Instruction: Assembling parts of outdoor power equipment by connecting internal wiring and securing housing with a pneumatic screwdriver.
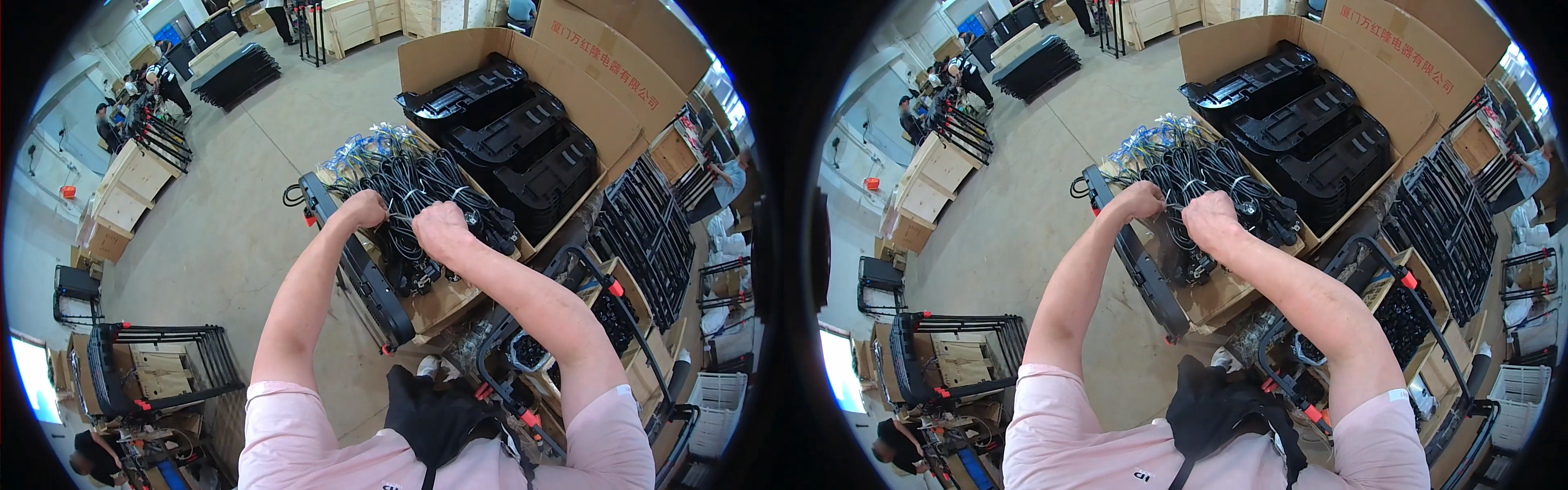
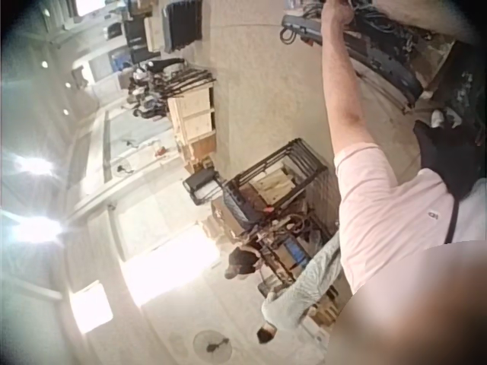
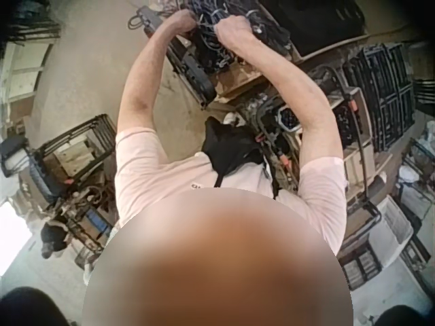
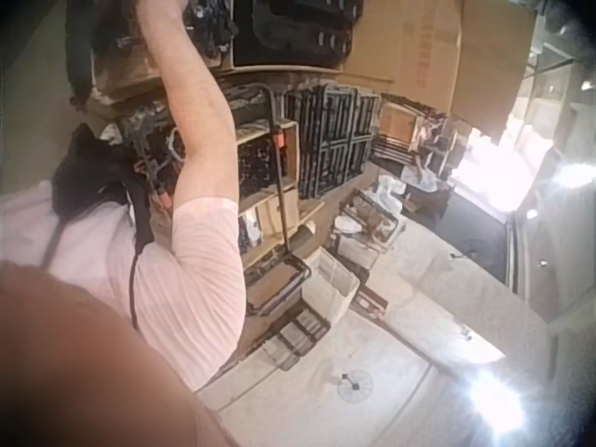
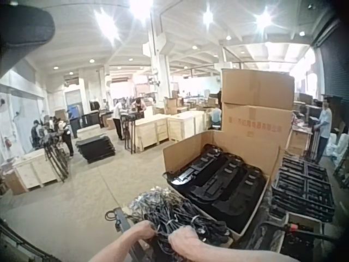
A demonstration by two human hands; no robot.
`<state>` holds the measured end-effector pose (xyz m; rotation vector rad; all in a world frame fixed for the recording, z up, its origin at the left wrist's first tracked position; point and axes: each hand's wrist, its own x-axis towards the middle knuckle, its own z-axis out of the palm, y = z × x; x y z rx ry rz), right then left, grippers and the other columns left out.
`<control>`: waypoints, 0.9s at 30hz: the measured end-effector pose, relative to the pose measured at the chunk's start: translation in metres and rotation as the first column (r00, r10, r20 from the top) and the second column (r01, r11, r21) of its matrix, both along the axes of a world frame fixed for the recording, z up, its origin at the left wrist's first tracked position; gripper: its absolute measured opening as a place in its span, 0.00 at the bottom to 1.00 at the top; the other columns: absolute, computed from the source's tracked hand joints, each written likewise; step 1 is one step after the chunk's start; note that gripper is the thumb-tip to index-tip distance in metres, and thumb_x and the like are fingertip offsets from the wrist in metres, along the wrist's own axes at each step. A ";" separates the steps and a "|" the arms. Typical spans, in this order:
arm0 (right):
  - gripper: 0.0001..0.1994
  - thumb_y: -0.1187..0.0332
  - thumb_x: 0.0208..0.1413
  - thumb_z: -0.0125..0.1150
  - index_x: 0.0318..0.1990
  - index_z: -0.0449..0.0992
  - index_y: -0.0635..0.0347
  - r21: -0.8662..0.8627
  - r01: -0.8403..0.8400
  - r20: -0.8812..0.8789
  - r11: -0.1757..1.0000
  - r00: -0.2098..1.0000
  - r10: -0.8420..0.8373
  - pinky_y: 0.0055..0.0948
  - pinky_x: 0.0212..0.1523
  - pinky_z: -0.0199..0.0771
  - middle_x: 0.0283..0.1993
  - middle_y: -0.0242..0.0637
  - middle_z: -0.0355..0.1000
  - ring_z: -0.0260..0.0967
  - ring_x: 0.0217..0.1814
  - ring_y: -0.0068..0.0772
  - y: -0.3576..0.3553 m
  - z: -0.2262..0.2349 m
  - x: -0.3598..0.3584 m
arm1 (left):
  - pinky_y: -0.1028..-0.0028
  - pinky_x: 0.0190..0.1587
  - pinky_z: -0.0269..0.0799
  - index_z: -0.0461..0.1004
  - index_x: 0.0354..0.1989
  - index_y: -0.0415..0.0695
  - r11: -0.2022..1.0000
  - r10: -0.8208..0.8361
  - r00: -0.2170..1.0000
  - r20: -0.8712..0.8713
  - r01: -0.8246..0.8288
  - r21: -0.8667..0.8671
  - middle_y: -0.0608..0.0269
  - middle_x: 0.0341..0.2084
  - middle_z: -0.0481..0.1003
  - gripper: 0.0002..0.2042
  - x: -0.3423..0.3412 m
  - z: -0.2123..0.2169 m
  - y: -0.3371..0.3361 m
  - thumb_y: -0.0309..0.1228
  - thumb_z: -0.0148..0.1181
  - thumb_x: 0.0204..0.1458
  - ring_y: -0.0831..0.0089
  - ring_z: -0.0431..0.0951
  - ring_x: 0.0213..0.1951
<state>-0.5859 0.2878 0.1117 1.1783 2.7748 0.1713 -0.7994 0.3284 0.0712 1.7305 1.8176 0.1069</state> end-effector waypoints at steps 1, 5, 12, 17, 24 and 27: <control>0.07 0.67 0.55 0.63 0.32 0.88 0.53 -0.021 0.006 0.006 1.000 1.000 -0.006 0.38 0.43 0.83 0.35 0.39 0.85 0.84 0.44 0.40 -0.001 -0.001 0.000 | 0.61 0.48 0.80 0.88 0.42 0.46 1.000 0.004 1.000 -0.001 -0.004 -0.007 0.49 0.39 0.85 0.13 0.000 0.000 0.000 0.36 0.68 0.50 0.54 0.86 0.43; 0.07 0.67 0.55 0.63 0.33 0.88 0.54 -0.029 0.018 0.000 0.999 1.000 -0.018 0.38 0.44 0.82 0.37 0.39 0.85 0.84 0.45 0.40 -0.003 -0.010 -0.003 | 0.61 0.48 0.80 0.88 0.42 0.45 1.000 -0.021 1.000 0.011 0.021 0.004 0.49 0.38 0.85 0.14 -0.003 -0.003 0.000 0.36 0.68 0.50 0.54 0.86 0.43; 0.07 0.68 0.55 0.62 0.34 0.86 0.55 0.001 0.022 -0.042 1.000 0.999 -0.022 0.38 0.46 0.81 0.37 0.39 0.84 0.83 0.44 0.41 -0.006 -0.015 0.005 | 0.60 0.49 0.80 0.88 0.42 0.44 1.000 -0.028 0.999 -0.020 0.028 0.000 0.49 0.38 0.85 0.14 -0.002 -0.001 0.002 0.37 0.68 0.50 0.54 0.86 0.43; 0.10 0.65 0.60 0.62 0.38 0.88 0.53 0.005 0.033 0.011 0.999 0.999 -0.033 0.36 0.44 0.81 0.40 0.37 0.85 0.83 0.48 0.39 0.003 -0.021 -0.003 | 0.61 0.48 0.80 0.87 0.42 0.45 1.000 -0.003 1.000 0.003 0.003 -0.007 0.49 0.37 0.85 0.14 -0.001 -0.002 0.000 0.38 0.68 0.50 0.55 0.86 0.42; 0.08 0.68 0.57 0.59 0.34 0.84 0.58 0.027 -0.036 -0.170 0.999 0.985 0.040 0.40 0.42 0.83 0.35 0.43 0.83 0.84 0.41 0.43 0.005 -0.035 0.008 | 0.61 0.45 0.80 0.87 0.41 0.43 1.000 -0.017 1.000 -0.019 0.017 0.020 0.50 0.36 0.85 0.14 0.004 0.002 -0.003 0.37 0.68 0.50 0.56 0.86 0.40; 0.08 0.68 0.58 0.58 0.36 0.83 0.60 0.034 0.023 -0.267 0.999 0.963 -0.013 0.42 0.40 0.84 0.35 0.44 0.83 0.84 0.40 0.45 0.006 -0.025 0.019 | 0.60 0.46 0.80 0.85 0.45 0.42 0.998 -0.050 0.997 0.065 0.053 -0.041 0.52 0.38 0.85 0.16 0.000 0.009 -0.004 0.39 0.66 0.53 0.57 0.85 0.42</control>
